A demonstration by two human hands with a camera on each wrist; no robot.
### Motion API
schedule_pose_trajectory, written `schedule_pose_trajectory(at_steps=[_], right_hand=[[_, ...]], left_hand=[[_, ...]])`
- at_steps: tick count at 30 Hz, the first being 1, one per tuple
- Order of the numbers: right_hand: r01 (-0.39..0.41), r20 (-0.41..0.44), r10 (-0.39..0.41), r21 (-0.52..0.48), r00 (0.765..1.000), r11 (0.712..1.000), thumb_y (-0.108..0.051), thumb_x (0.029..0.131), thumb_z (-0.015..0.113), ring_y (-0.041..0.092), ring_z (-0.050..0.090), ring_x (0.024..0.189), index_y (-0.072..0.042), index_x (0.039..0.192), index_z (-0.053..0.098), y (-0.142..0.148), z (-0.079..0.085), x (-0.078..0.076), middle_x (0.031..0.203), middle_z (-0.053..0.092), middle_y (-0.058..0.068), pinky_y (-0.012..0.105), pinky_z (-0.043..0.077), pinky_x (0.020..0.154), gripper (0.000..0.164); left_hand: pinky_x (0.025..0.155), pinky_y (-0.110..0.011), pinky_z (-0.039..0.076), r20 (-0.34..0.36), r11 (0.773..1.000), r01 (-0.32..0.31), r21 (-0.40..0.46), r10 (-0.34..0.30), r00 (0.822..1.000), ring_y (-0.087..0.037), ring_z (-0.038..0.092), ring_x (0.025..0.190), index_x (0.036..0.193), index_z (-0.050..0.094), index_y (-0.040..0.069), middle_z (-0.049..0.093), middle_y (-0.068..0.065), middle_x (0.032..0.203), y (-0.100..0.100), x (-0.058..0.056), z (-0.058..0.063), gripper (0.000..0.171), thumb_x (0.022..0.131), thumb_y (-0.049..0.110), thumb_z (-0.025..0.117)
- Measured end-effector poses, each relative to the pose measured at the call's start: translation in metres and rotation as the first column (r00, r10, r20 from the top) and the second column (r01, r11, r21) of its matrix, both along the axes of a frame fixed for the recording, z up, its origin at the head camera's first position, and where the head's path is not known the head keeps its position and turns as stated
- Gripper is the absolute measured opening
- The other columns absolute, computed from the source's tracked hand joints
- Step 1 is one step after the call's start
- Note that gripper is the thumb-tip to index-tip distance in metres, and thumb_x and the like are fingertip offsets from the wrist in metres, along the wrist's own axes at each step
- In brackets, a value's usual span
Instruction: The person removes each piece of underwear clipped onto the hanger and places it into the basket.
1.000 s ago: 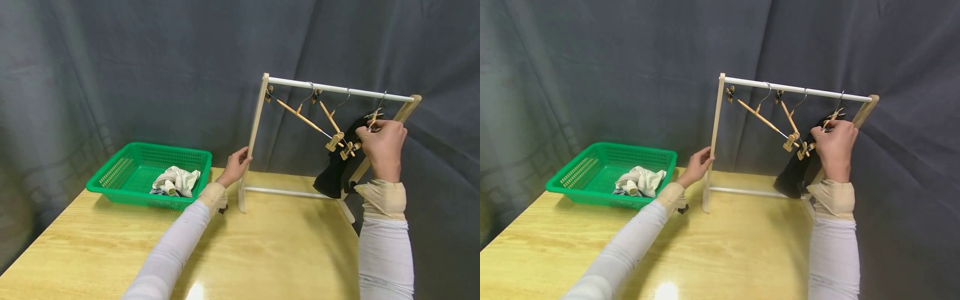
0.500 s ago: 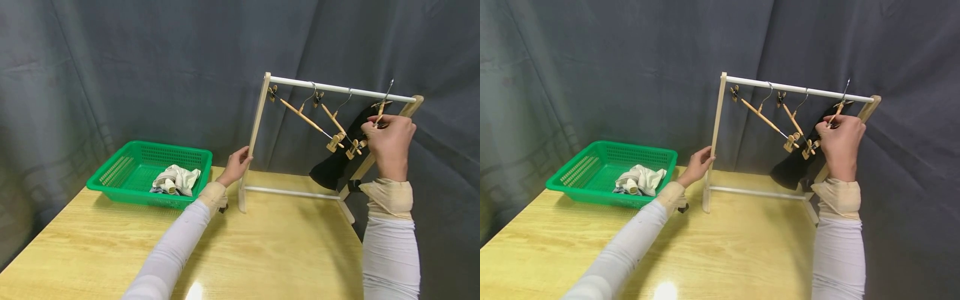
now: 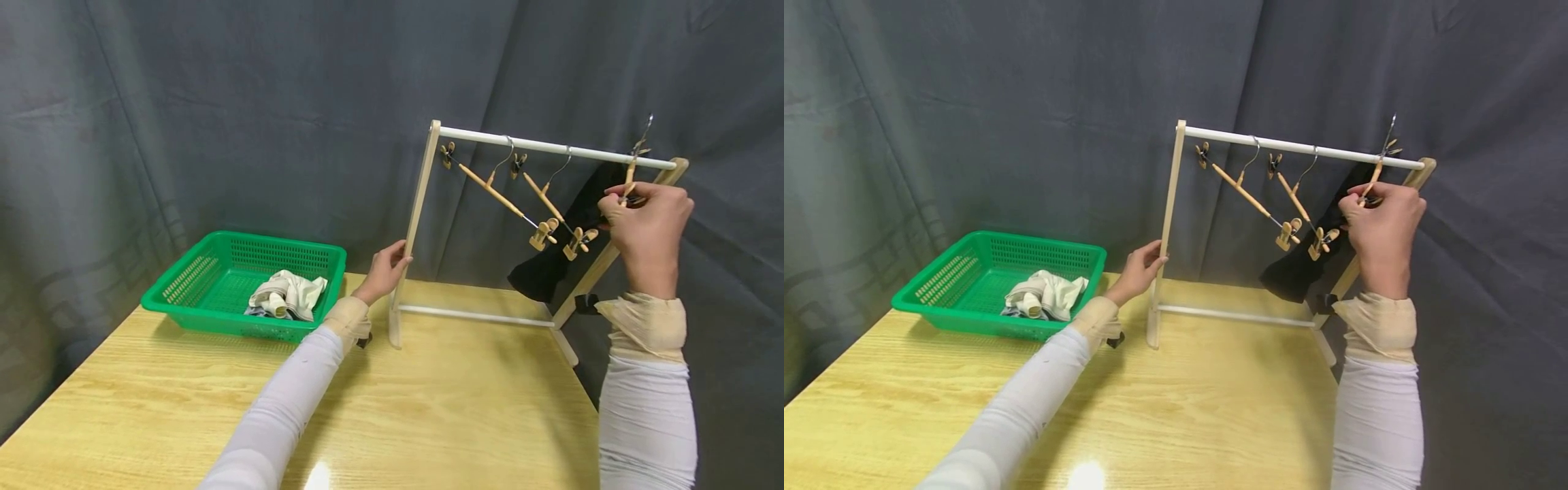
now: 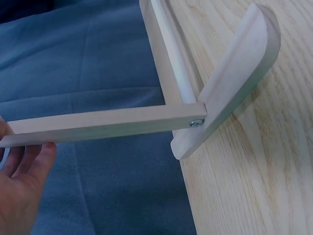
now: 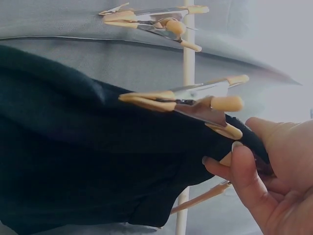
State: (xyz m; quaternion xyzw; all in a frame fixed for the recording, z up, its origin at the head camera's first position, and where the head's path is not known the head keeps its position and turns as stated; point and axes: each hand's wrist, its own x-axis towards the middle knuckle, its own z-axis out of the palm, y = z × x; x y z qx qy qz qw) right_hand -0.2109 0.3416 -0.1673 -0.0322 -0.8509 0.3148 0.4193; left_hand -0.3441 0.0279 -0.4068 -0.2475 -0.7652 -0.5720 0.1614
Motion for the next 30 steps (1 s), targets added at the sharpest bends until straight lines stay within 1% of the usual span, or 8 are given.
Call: schedule_pose_trajectory(at_steps=[5, 7, 10, 13, 18, 24, 26, 30], right_hand=[[-0.002, -0.008, 0.002, 0.004, 1.0, 1.0, -0.017, 0.081, 0.055, -0.006, 0.053, 0.05, -0.001, 0.099, 0.07, 0.007, -0.001, 0.005, 0.072, 0.053, -0.01, 0.008, 0.042, 0.047, 0.027], [-0.006, -0.011, 0.006, 0.015, 1.0, 1.0, -0.016, 0.081, 0.055, -0.005, 0.054, 0.05, -0.002, 0.098, 0.07, 0.01, -0.001, 0.005, 0.069, 0.054, -0.012, 0.009, 0.042, 0.046, 0.027], [-0.013, -0.027, 0.014, 0.023, 1.0, 1.0, -0.016, 0.081, 0.055, -0.004, 0.054, 0.049, -0.002, 0.096, 0.071, 0.013, -0.002, 0.005, 0.069, 0.055, -0.012, 0.009, 0.042, 0.045, 0.026], [-0.027, -0.039, 0.027, -0.011, 0.999, 1.0, -0.015, 0.081, 0.056, -0.003, 0.055, 0.05, -0.002, 0.097, 0.07, 0.017, -0.005, 0.006, 0.073, 0.055, -0.009, 0.009, 0.043, 0.047, 0.025], [-0.012, -0.072, 0.008, -0.051, 0.997, 0.999, -0.016, 0.081, 0.057, -0.001, 0.055, 0.05, -0.004, 0.095, 0.071, 0.021, -0.011, 0.012, 0.076, 0.057, -0.004, 0.01, 0.043, 0.047, 0.024], [-0.001, -0.118, -0.006, -0.057, 0.993, 0.998, -0.018, 0.08, 0.059, 0.002, 0.056, 0.048, -0.006, 0.091, 0.073, 0.023, -0.015, 0.023, 0.07, 0.059, -0.007, 0.011, 0.041, 0.042, 0.021], [-0.002, -0.117, -0.005, -0.06, 0.993, 0.998, -0.019, 0.08, 0.059, 0.003, 0.056, 0.048, -0.006, 0.091, 0.073, 0.023, -0.018, 0.026, 0.069, 0.059, -0.008, 0.011, 0.041, 0.042, 0.021], [-0.002, -0.073, -0.006, -0.104, 0.997, 0.995, -0.018, 0.081, 0.06, 0.002, 0.056, 0.048, -0.004, 0.094, 0.072, 0.023, -0.026, 0.033, 0.075, 0.06, -0.008, 0.011, 0.042, 0.043, 0.022]], left_hand=[[0.086, -0.029, 0.048, 0.007, 1.0, 0.023, -0.018, -0.023, 1.0, -0.018, 0.058, 0.101, 0.134, 0.044, 0.005, 0.06, -0.013, 0.11, -0.001, -0.001, 0.0, 0.045, 0.092, 0.019, 0.052], [0.086, -0.029, 0.049, 0.009, 1.0, 0.021, -0.017, -0.02, 1.0, -0.019, 0.058, 0.102, 0.135, 0.044, 0.005, 0.06, -0.013, 0.111, -0.002, 0.0, 0.0, 0.046, 0.092, 0.018, 0.053], [0.086, -0.029, 0.049, 0.018, 1.0, 0.011, -0.019, -0.01, 1.0, -0.019, 0.057, 0.104, 0.136, 0.042, 0.005, 0.06, -0.013, 0.114, -0.004, 0.0, 0.001, 0.048, 0.092, 0.02, 0.053], [0.086, -0.028, 0.048, 0.028, 1.0, 0.013, -0.026, -0.013, 1.0, -0.018, 0.057, 0.104, 0.137, 0.041, 0.006, 0.059, -0.012, 0.115, -0.004, 0.0, 0.001, 0.049, 0.092, 0.022, 0.052], [0.087, -0.028, 0.048, 0.032, 0.999, 0.023, -0.033, -0.022, 0.999, -0.018, 0.057, 0.105, 0.138, 0.04, 0.006, 0.059, -0.011, 0.115, -0.004, -0.001, 0.0, 0.05, 0.093, 0.022, 0.052], [0.086, -0.03, 0.049, 0.018, 0.999, 0.024, -0.027, -0.024, 1.0, -0.02, 0.057, 0.104, 0.138, 0.041, 0.006, 0.059, -0.014, 0.115, -0.003, -0.002, 0.001, 0.049, 0.093, 0.023, 0.052], [0.086, -0.03, 0.049, 0.018, 0.999, 0.021, -0.026, -0.021, 1.0, -0.02, 0.057, 0.104, 0.137, 0.041, 0.006, 0.059, -0.014, 0.115, -0.004, -0.002, 0.001, 0.049, 0.093, 0.023, 0.052], [0.086, -0.03, 0.049, 0.028, 0.999, 0.021, -0.03, -0.02, 0.999, -0.02, 0.057, 0.105, 0.138, 0.041, 0.006, 0.059, -0.014, 0.116, -0.004, -0.002, -0.001, 0.049, 0.093, 0.023, 0.052]])
